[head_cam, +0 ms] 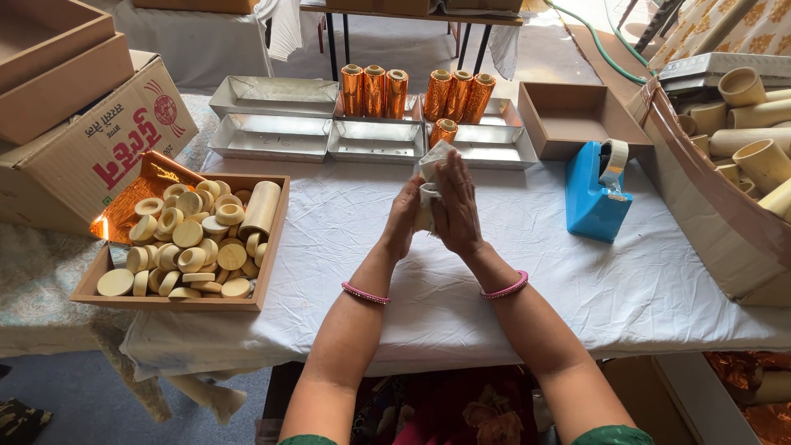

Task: Wiping and cleaning cylindrical cardboard tubes before assembly.

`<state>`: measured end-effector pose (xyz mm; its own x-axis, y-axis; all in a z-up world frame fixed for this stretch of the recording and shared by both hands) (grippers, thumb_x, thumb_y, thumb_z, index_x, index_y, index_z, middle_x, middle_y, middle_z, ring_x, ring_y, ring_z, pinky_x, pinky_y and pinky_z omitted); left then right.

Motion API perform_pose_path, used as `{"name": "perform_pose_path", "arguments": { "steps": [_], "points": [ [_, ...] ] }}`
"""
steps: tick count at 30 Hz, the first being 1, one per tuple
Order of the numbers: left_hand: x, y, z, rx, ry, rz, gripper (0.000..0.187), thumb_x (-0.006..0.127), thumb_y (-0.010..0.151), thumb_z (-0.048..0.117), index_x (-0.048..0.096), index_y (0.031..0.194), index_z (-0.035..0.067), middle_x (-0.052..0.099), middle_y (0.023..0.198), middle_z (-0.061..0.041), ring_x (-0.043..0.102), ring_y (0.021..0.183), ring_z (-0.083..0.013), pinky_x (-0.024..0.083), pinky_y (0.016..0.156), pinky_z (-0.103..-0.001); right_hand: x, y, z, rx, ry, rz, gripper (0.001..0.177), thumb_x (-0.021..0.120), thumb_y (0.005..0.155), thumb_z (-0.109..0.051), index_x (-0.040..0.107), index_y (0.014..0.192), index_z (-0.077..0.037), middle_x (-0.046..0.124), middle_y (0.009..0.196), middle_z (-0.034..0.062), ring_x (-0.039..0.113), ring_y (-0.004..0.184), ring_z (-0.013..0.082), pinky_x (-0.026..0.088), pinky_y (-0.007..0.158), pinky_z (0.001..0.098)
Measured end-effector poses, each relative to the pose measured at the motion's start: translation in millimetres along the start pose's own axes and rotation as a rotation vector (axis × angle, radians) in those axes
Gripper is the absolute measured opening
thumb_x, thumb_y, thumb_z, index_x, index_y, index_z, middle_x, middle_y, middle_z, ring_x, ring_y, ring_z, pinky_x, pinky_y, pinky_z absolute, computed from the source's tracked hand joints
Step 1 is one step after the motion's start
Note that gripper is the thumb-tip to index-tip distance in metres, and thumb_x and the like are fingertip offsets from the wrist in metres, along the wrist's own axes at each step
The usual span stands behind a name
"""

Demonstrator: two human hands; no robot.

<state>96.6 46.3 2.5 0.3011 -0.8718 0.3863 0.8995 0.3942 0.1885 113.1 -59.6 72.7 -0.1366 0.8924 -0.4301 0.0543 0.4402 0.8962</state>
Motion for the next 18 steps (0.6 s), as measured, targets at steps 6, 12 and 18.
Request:
{"name": "perform_pose_path", "arguments": {
  "steps": [6, 12, 18],
  "points": [
    [-33.3, 14.9, -24.9, 0.040, -0.216, 0.074, 0.064, 0.038, 0.102, 0.058, 0.042, 0.149, 0.014, 0.059, 0.136, -0.015, 0.063, 0.125, -0.0254, 0.059, 0.102, -0.044, 32.3, -10.7, -11.3, -0.223, -0.164, -0.194, 0.038, 0.052, 0.112, -0.021, 0.056, 0.150, -0.023, 0.038, 0.168, 0.0031, 0.030, 0.161, 0.0212, 0.019, 0.138, 0.0446],
    [-20.1, 15.5, -28.2, 0.004, -0.148, 0.008, 0.057, 0.042, 0.106, 0.048, 0.050, 0.147, 0.009, 0.063, 0.132, -0.016, 0.064, 0.116, -0.0266, 0.057, 0.088, -0.044, 5.1, -4.0, -7.4, -0.135, -0.066, -0.090, 0.039, 0.051, 0.110, -0.021, 0.055, 0.148, -0.016, 0.035, 0.167, 0.0108, 0.026, 0.159, 0.0284, 0.016, 0.134, 0.0497],
    [-32.3, 14.7, -25.0, 0.056, -0.247, 0.030, 0.061, 0.040, 0.104, 0.051, 0.046, 0.147, 0.009, 0.063, 0.135, -0.015, 0.065, 0.123, -0.0273, 0.060, 0.096, -0.039, 20.2, 4.8, -29.1, -0.235, -0.077, -0.162, 0.041, 0.053, 0.109, -0.026, 0.055, 0.149, -0.016, 0.038, 0.165, 0.0085, 0.028, 0.157, 0.0247, 0.019, 0.133, 0.0482]
  ]
}}
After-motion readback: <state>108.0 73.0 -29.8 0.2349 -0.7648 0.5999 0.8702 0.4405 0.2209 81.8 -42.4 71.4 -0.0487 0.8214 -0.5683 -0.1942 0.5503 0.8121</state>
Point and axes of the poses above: each hand's wrist, its own y-axis towards the middle knuckle, its own x-axis out of the palm, z = x × y, the point moved 9 cm from there along y, towards the middle knuckle
